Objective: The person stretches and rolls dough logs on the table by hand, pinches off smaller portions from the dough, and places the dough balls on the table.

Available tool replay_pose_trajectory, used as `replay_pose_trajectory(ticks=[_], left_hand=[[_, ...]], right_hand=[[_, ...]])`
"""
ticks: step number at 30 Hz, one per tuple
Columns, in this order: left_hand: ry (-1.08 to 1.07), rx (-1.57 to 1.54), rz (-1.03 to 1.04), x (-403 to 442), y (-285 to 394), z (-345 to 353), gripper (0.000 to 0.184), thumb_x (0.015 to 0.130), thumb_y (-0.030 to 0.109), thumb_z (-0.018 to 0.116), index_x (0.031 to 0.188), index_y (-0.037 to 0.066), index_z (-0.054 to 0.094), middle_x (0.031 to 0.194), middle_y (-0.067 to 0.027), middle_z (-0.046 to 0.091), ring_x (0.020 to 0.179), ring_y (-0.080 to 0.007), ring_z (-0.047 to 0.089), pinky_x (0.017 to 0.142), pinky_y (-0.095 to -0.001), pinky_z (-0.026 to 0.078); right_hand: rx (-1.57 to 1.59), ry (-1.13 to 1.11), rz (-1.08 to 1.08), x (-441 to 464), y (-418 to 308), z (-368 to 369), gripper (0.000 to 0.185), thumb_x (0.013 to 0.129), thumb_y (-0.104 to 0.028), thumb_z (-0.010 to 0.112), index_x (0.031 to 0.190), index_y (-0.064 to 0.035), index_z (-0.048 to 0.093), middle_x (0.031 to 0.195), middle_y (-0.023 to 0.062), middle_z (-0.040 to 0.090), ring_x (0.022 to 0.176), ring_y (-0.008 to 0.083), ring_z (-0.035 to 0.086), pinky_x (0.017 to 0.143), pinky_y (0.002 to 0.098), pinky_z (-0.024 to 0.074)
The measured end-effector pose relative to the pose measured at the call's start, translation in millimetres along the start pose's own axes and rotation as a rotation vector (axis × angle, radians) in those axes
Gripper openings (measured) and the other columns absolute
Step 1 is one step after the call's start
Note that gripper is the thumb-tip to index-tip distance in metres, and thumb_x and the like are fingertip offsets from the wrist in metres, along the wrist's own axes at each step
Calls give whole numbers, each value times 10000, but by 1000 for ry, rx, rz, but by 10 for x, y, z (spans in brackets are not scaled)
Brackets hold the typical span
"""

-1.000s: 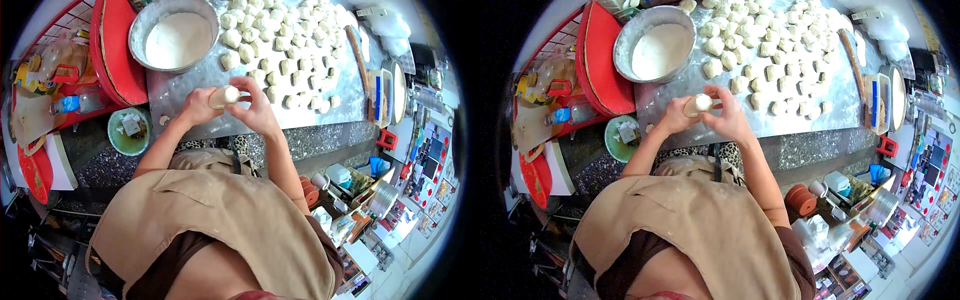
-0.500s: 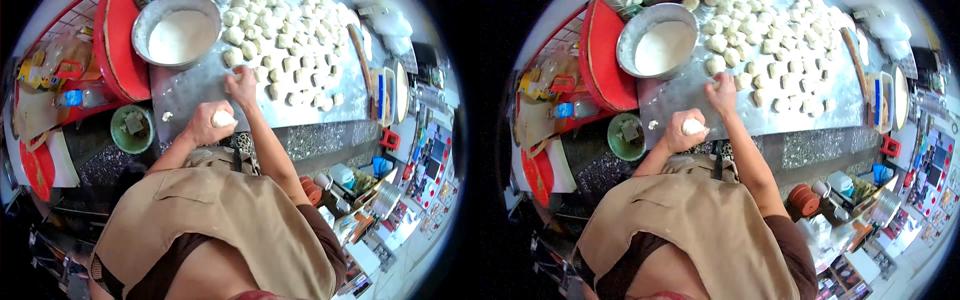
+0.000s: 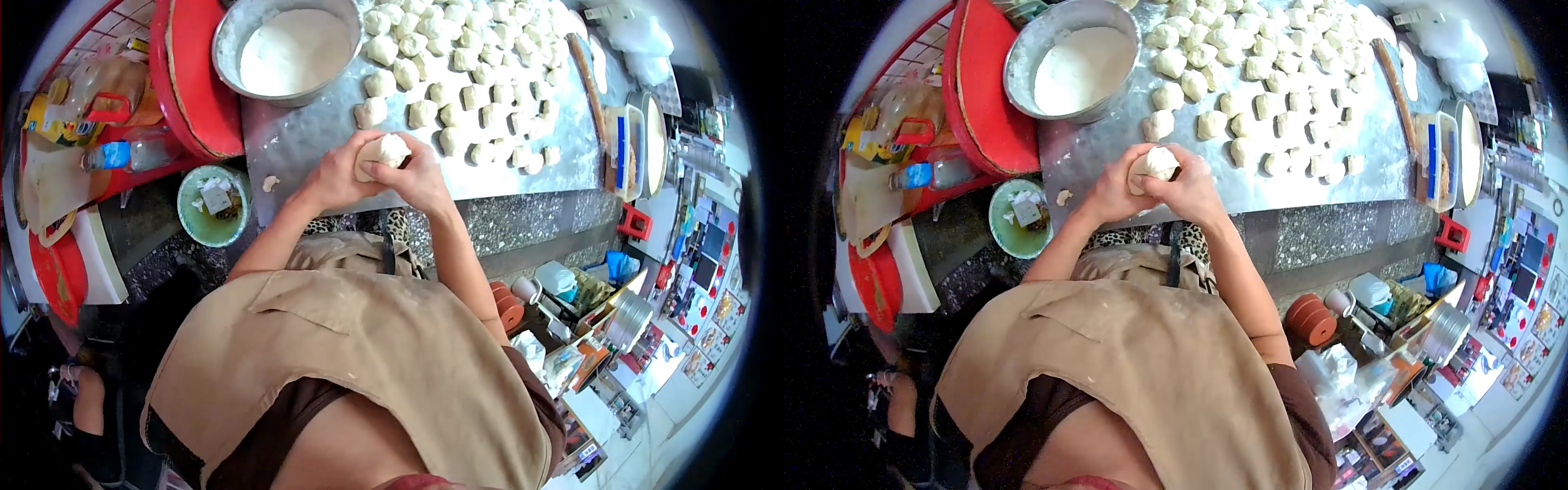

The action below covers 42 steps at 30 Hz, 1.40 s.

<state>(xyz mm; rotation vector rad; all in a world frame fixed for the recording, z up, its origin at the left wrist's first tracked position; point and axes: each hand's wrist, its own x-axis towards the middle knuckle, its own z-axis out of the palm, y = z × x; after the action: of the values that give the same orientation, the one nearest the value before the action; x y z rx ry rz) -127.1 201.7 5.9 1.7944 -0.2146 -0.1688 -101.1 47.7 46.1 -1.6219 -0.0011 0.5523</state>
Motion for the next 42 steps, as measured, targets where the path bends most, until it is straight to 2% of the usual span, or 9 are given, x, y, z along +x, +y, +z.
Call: replay_pose_trajectory(ticks=[3, 13, 20, 24, 28, 30, 32, 36, 42], left_hand=[[-49, 66, -91, 21, -95, 17, 546, 679, 219, 768, 1152, 93, 527, 917, -178, 659, 899, -354, 640, 745, -408, 518], [-170, 299, -94, 25, -77, 85, 265, 711, 244, 701, 898, 65, 642, 839, -219, 636, 820, -382, 624, 658, -417, 503], [-210, -55, -155, -213, 327, 121, 90, 767, 115, 641, 767, 57, 573, 643, -46, 610, 629, -124, 611, 561, -299, 483], [-27, -792, -347, -122, 25, -95, 118, 804, 134, 611, 832, 56, 527, 1154, -129, 536, 969, -154, 562, 828, -299, 490], [-45, -691, -148, -29, 81, -7, 307, 810, 197, 642, 1044, 28, 538, 1296, -123, 449, 1133, -160, 480, 925, -321, 439], [-51, -790, -110, -8, 144, 43, 414, 798, 213, 670, 1136, 23, 526, 1312, -113, 444, 1161, -160, 462, 940, -327, 428], [-47, -511, -162, -71, 109, 66, 500, 774, 132, 702, 1224, 50, 501, 1177, -79, 547, 1038, -159, 531, 877, -325, 454], [-195, 158, -260, 11, 135, 71, 456, 691, 241, 757, 1060, 33, 588, 898, -183, 658, 877, -333, 641, 754, -394, 506], [-152, 219, -84, 42, 214, 228, 349, 711, 227, 709, 988, 38, 611, 907, -210, 640, 886, -386, 608, 733, -422, 495]], right_hand=[[-550, 102, -95, -98, -136, -29, 371, 663, -242, 731, 944, -27, 618, 837, 118, 648, 739, 288, 632, 676, 345, 513], [-706, 410, -498, -65, 159, 298, 210, 692, -183, 699, 789, -47, 570, 798, 121, 548, 746, 324, 578, 636, 403, 488], [-789, 581, -215, 412, 917, -198, 387, 698, -228, 691, 1025, -60, 573, 966, 211, 563, 893, 382, 570, 755, 433, 483], [-1093, 475, -236, -16, 282, -123, 634, 675, -259, 718, 1238, -74, 495, 1178, 246, 510, 1055, 391, 518, 887, 416, 456], [-239, -173, -18, -177, -2, 102, 609, 659, -218, 746, 1204, -64, 521, 984, 182, 592, 856, 249, 592, 768, 352, 492], [-265, -103, -17, -108, 66, 14, 476, 679, -164, 735, 1105, -36, 563, 837, 105, 613, 734, 150, 591, 682, 304, 490], [119, 7, 60, -132, 79, -40, 347, 709, -134, 708, 1010, -19, 580, 797, 65, 626, 705, 111, 589, 655, 285, 489], [-366, 48, 18, -231, -82, -128, 365, 687, -157, 714, 999, -25, 575, 856, 111, 642, 736, 176, 624, 669, 314, 503], [-658, 273, -312, -299, -73, -13, 268, 701, -194, 731, 881, -38, 607, 826, 128, 584, 782, 312, 595, 693, 369, 487]])
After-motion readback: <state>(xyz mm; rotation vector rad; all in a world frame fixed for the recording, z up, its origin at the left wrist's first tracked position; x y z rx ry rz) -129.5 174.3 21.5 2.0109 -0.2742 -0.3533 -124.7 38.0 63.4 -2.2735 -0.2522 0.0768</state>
